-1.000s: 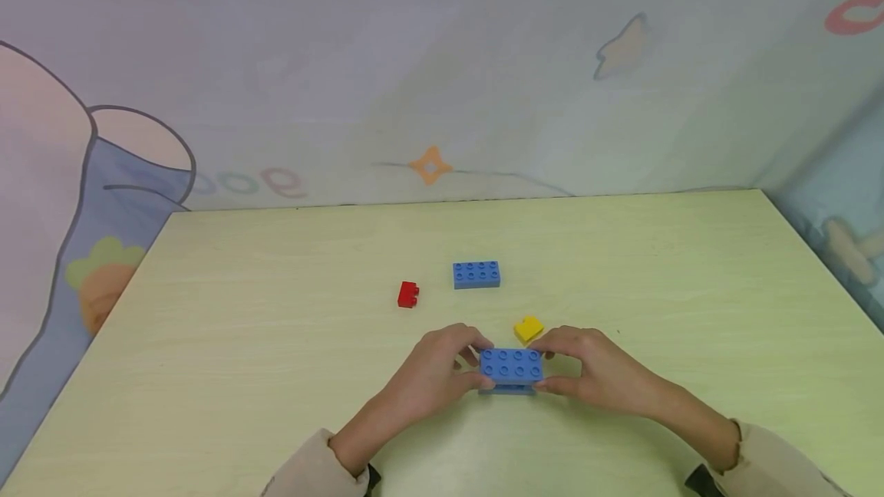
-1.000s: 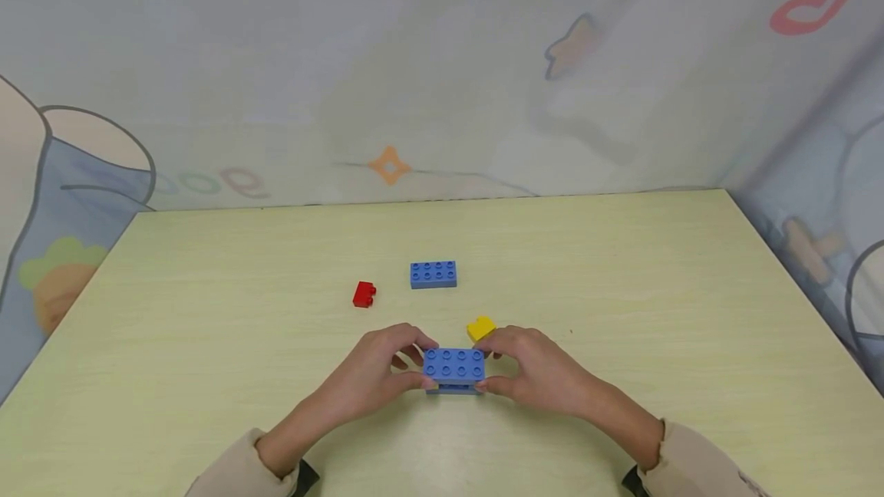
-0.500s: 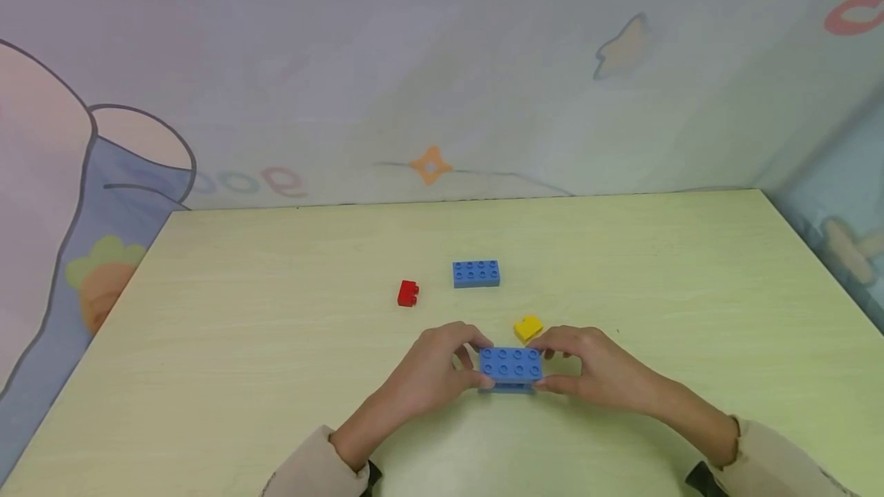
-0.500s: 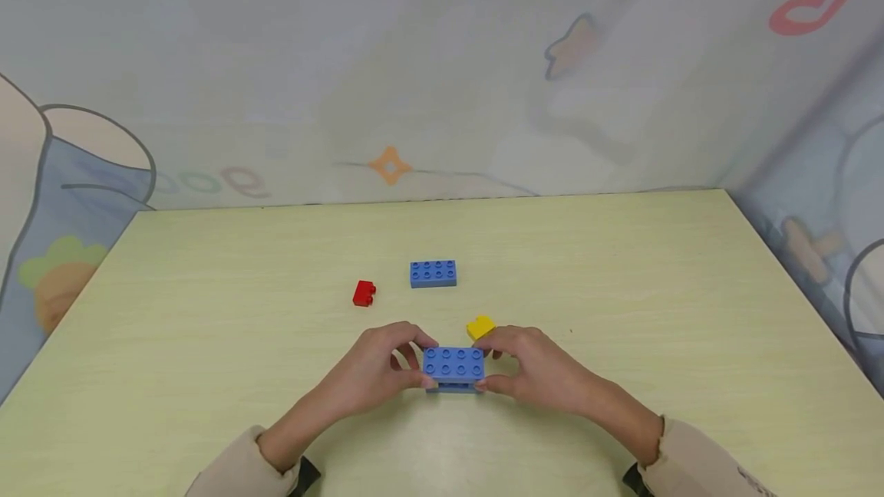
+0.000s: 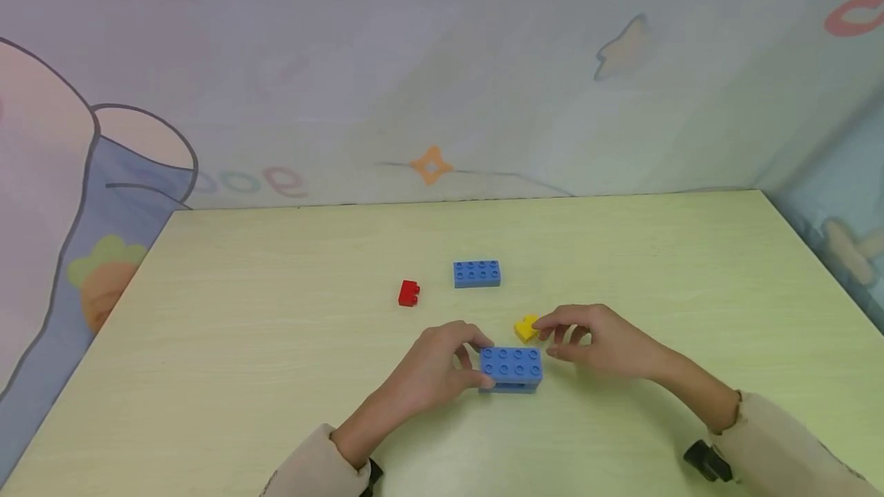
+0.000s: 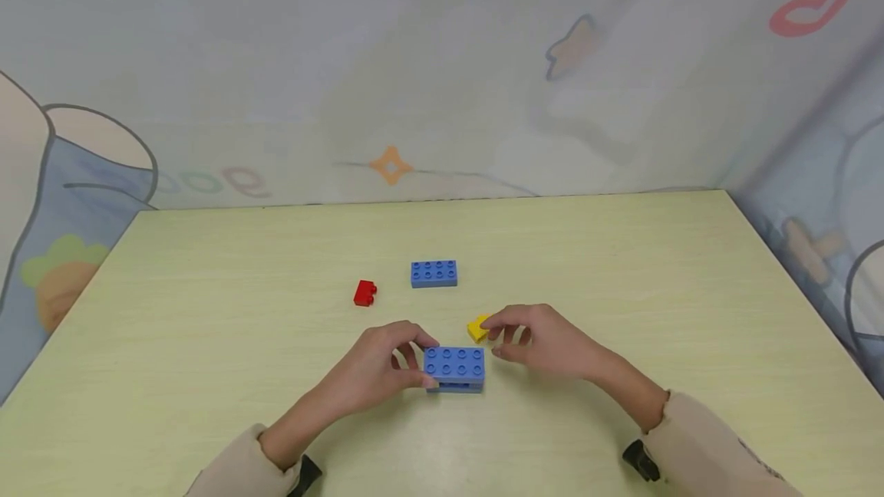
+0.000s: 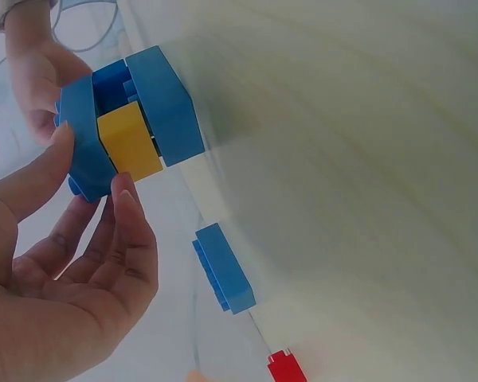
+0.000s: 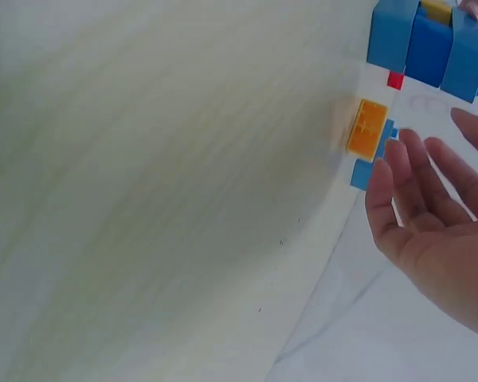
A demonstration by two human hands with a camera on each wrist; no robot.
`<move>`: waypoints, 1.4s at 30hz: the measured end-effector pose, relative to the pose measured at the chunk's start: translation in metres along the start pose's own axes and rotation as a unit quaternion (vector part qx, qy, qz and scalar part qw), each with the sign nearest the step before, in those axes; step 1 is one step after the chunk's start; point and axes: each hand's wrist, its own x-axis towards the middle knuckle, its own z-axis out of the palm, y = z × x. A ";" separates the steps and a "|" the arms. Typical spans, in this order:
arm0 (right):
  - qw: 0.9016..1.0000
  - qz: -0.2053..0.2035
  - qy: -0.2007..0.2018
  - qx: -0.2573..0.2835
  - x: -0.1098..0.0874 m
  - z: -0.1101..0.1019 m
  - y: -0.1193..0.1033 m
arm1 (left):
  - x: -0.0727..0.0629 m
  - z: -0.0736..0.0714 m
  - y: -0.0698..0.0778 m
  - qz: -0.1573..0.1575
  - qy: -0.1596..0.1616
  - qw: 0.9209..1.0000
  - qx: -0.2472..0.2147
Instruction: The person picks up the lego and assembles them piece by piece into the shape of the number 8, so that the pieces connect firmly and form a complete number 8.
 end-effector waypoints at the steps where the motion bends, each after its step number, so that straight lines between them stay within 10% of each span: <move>1: 1.000 0.006 0.010 -0.005 0.002 -0.001 0.001 | 0.000 0.000 0.000 -0.001 -0.001 1.000 0.000; 42: 1.000 0.019 -0.001 -0.012 0.021 0.005 0.017 | 0.001 -0.001 0.002 -0.010 -0.004 1.000 0.000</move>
